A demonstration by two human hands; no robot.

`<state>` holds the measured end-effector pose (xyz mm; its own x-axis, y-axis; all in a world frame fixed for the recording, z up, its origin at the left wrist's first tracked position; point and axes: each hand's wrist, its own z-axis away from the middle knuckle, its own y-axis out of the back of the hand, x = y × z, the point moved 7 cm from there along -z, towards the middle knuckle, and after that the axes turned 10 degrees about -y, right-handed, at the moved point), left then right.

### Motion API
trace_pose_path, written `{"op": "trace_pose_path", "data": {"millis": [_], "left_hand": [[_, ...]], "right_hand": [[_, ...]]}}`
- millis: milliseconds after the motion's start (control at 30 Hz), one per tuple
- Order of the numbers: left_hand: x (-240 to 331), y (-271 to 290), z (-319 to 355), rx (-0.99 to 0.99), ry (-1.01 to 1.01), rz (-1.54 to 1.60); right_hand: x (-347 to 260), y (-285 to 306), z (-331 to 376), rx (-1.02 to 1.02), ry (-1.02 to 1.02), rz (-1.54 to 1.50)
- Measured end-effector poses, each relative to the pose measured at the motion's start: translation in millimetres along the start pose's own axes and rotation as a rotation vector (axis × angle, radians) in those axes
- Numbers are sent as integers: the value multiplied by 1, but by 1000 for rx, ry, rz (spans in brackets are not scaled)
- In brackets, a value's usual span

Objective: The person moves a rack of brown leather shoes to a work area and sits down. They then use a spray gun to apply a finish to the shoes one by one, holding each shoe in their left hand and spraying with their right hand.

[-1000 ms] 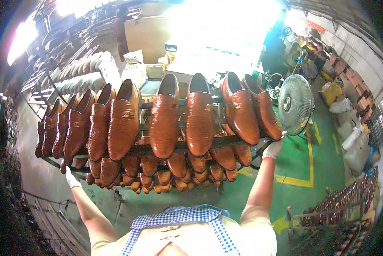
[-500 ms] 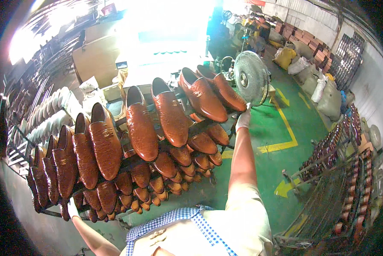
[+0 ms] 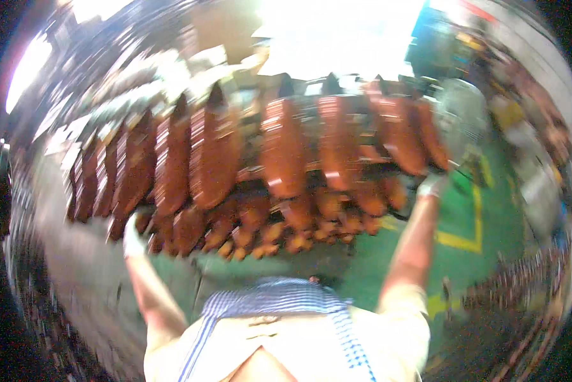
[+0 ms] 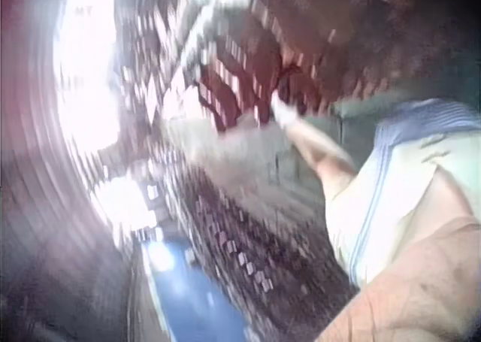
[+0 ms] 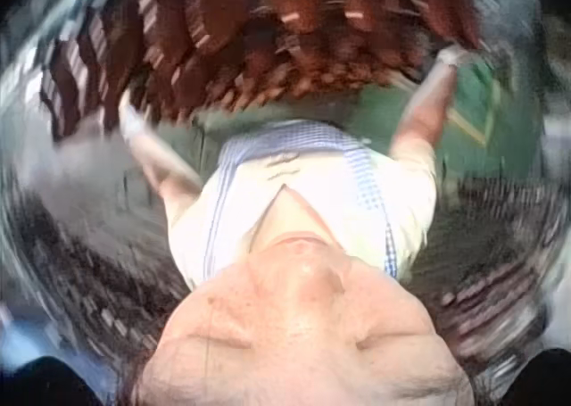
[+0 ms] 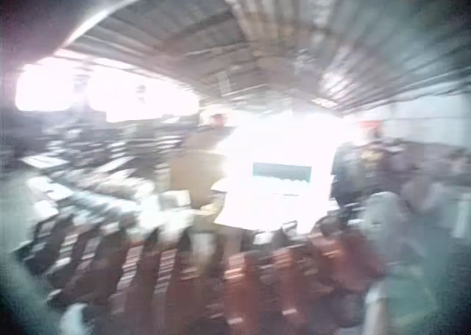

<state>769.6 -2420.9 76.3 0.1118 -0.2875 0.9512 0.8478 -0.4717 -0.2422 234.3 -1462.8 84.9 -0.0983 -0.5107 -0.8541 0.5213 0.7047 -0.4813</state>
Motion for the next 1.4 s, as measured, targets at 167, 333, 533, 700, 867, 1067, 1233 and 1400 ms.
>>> {"op": "trace_pose_path", "data": {"millis": [167,333,533,700,867,1067,1233,1400], "left_hand": [[0,29,19,137,-175,301],[-31,48,57,184,-28,312],[-84,49,87,625,2,790],[-119,-41,101,208,-88,698],[-102,-86,112,3,-126,734],[-68,-94,113,224,-84,368],[-63,-81,140,179,-100,560],[-125,-110,155,81,-14,327]], "right_hand": [[-53,-12,42,188,293,419],[-62,-22,68,300,272,386],[-62,-25,45,50,318,470],[-63,-13,28,4,257,421],[-53,-19,20,-255,172,284],[-48,-29,28,-275,34,148],[-53,-40,65,-237,-3,123],[-43,-31,68,-340,-37,-48]]}}
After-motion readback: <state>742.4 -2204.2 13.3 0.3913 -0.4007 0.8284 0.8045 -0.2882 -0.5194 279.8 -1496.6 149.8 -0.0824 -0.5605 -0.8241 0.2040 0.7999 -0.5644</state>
